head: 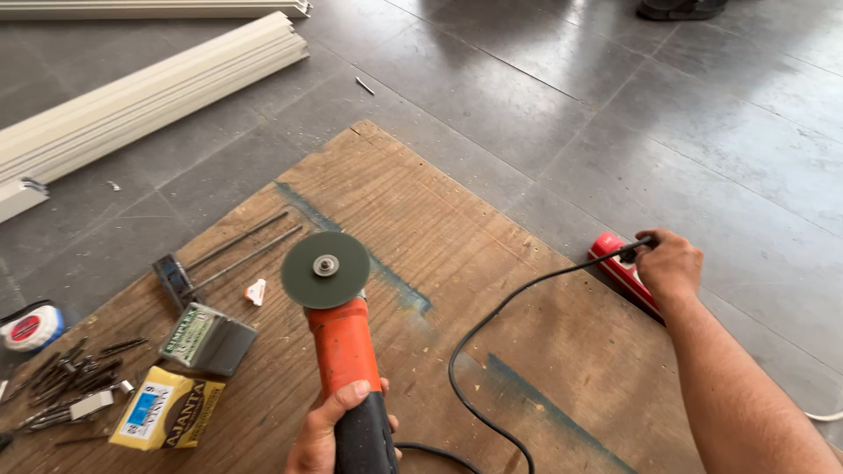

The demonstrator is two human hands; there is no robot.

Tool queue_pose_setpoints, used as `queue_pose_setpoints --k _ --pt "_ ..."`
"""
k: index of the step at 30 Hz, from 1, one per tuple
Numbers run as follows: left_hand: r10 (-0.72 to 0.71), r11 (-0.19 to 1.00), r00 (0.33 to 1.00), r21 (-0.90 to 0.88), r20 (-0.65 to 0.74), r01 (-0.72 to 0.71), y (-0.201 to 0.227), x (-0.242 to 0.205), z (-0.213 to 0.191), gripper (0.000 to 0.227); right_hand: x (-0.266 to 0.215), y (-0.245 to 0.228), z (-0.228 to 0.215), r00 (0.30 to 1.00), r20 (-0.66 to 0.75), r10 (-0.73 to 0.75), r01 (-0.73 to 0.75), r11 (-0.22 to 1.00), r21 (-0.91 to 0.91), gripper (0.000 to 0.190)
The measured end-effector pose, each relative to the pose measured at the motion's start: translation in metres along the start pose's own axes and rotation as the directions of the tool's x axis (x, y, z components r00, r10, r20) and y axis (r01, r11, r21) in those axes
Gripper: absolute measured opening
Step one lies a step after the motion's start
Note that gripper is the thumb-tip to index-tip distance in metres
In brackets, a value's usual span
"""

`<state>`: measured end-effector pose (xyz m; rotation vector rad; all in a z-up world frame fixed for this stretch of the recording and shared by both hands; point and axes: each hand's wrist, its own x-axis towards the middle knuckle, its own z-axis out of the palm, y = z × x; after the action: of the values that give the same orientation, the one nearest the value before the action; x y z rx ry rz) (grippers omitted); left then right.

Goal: The person uses a hammer and chisel to mark a white molding strip, then uses an angle grinder to cut a rectangular notch into it. The person handles the molding and tools on a wooden work surface.

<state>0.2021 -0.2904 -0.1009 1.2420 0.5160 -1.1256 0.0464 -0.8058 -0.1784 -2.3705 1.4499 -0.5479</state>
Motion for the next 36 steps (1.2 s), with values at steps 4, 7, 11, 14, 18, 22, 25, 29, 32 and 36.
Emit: queue_pose_setpoints --k 4,7,11,14,18,22,25,29,32,36 --pt "0.029 0.999 1.0 -0.013 -0.006 -0.029 -0.011 -0.001 -0.004 0.07 0.002 0.0 0.003 0.995 0.055 0.085 -0.085 0.996 -0.009 0.022" --pt "0.047 0.998 0.998 -0.045 -0.033 -0.048 -0.016 -0.001 -0.006 0.068 0.003 -0.002 0.004 0.992 0.066 0.111 -0.11 0.994 -0.009 0.021" --pt "0.015 0.998 0.999 -0.062 -0.033 -0.017 -0.018 0.002 -0.009 0.067 0.0 -0.001 0.004 0.993 0.057 0.104 -0.104 0.995 -0.01 0.023" --pt "0.017 0.996 1.0 -0.089 -0.024 -0.019 -0.023 0.004 -0.014 0.065 0.001 0.006 0.006 0.997 0.037 0.065 -0.066 0.997 0.028 0.024" --pt "-0.032 0.985 0.999 -0.169 -0.019 0.029 -0.03 0.005 -0.016 0.062 0.007 0.012 0.006 0.997 0.044 0.056 -0.058 0.997 0.047 0.024" --pt "-0.059 0.99 0.998 -0.126 -0.022 0.055 -0.034 0.011 -0.02 0.063 0.015 0.011 0.001 0.98 0.135 0.143 -0.151 0.987 0.05 0.022" --pt "-0.1 0.991 0.995 -0.091 0.02 0.101 -0.038 0.016 -0.022 0.064 0.011 0.014 0.0 0.988 0.107 0.11 -0.114 0.993 0.024 0.022" --pt "-0.073 0.982 0.997 -0.177 -0.011 0.07 -0.043 0.013 -0.022 0.066 0.008 0.014 0.008 0.997 0.064 0.046 -0.05 0.998 0.048 0.023" --pt "-0.088 0.959 0.996 -0.268 0.005 0.087 -0.045 0.011 -0.019 0.07 0.011 0.023 0.011 0.996 0.067 0.063 -0.066 0.997 0.041 0.023" --pt "-0.041 0.963 0.998 -0.264 0.039 0.05 -0.045 0.006 -0.026 0.08 0.009 0.031 0.018 0.993 0.109 0.048 -0.041 0.997 -0.061 0.029"
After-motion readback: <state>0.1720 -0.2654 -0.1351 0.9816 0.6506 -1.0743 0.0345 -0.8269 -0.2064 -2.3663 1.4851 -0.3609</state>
